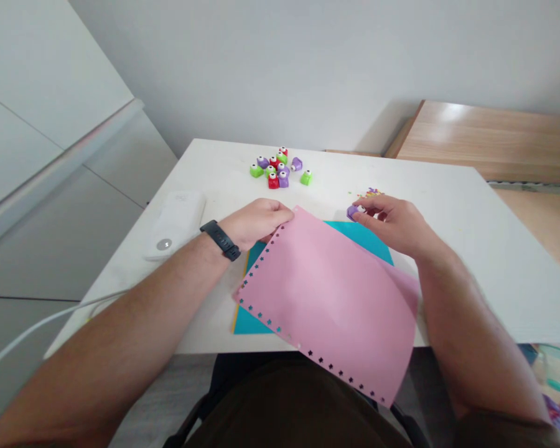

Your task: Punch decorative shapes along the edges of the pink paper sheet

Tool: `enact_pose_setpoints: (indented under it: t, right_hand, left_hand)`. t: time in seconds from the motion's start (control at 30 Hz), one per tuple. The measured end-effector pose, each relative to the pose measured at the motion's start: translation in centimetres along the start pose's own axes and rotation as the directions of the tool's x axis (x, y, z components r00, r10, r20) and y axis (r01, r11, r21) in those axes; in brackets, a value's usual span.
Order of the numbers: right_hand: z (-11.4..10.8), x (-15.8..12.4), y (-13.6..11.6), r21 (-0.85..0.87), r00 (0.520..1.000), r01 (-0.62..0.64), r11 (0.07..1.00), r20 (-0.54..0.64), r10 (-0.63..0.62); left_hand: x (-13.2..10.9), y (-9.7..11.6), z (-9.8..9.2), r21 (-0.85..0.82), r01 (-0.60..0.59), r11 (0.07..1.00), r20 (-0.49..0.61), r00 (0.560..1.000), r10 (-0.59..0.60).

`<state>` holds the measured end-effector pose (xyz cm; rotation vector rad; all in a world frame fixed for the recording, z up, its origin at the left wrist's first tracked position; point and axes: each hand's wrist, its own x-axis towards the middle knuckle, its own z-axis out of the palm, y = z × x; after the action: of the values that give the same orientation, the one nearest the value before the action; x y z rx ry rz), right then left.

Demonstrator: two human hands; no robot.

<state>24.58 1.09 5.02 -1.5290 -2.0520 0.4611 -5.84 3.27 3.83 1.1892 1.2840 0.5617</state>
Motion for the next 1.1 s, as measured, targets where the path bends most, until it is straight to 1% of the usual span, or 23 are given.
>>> enact_pose_setpoints:
  t: [0.13, 0.23, 0.3, 0.4, 0.47, 0.6, 0.77, 0.9, 0.97, 1.03, 1.1]
  right_hand:
    - [0.13, -0.08, -0.06, -0.001, 1.0, 0.014, 1.0, -0.003, -0.014]
    - [-0.05, -0.11, -0.16, -0.003, 1.0, 0.011, 1.0, -0.007, -0.011]
    - [-0.2, -0.12, -0.23, -0.002, 1.0, 0.01, 1.0, -0.014, -0.01]
    - [-0.37, -0.16, -0.36, 0.005, 1.0, 0.018, 1.0, -0.025, -0.018]
    - [-0.43, -0.2, -0.46, 0.008, 1.0, 0.014, 1.0, -0.022, -0.014]
    - [-0.47, -0.25, -0.64, 0.014, 1.0, -0.002, 1.0, -0.031, 0.002]
    - [-0.49, -0.4, -0.68, 0.032, 0.999, -0.006, 0.999, -0.035, 0.007]
    - [-0.5, -0.47, -0.34, 0.047, 0.999, -0.003, 0.999, -0.041, 0.005]
    - [-0.46, -0.4, -0.13, 0.067, 0.999, -0.013, 0.998, -0.044, 0.017]
    - [-0.43, -0.31, -0.2, 0.093, 0.999, -0.025, 0.995, -0.046, 0.029]
    - [-0.53, -0.26, -0.83, 0.087, 0.999, -0.014, 0.996, -0.039, 0.017]
  left_hand:
    - [0.03, -0.17, 0.02, 0.105, -0.072, 0.992, -0.005, 0.997, 0.073]
    - [0.07, -0.07, -0.05, 0.112, -0.129, 0.985, -0.024, 0.991, 0.132]
    - [0.17, -0.01, -0.15, 0.093, -0.137, 0.986, -0.051, 0.988, 0.142]
    - [0.4, -0.08, -0.32, 0.066, -0.124, 0.99, -0.099, 0.986, 0.13]
    - [0.52, -0.18, -0.42, 0.072, -0.112, 0.991, -0.108, 0.987, 0.119]
    - [0.44, -0.14, -0.39, 0.097, -0.07, 0.993, -0.069, 0.995, 0.077]
    - [0.08, 0.24, -0.11, 0.11, 0.016, 0.994, -0.007, 1.0, -0.015]
    - [0.27, 0.08, -0.3, 0.153, -0.018, 0.988, -0.042, 0.999, 0.025]
    - [0.46, -0.08, -0.52, 0.169, -0.041, 0.985, -0.03, 0.998, 0.047]
    - [0.58, -0.17, -0.71, 0.165, -0.044, 0.985, -0.016, 0.999, 0.048]
    - [0.58, -0.13, -0.75, 0.137, -0.029, 0.99, -0.019, 0.999, 0.032]
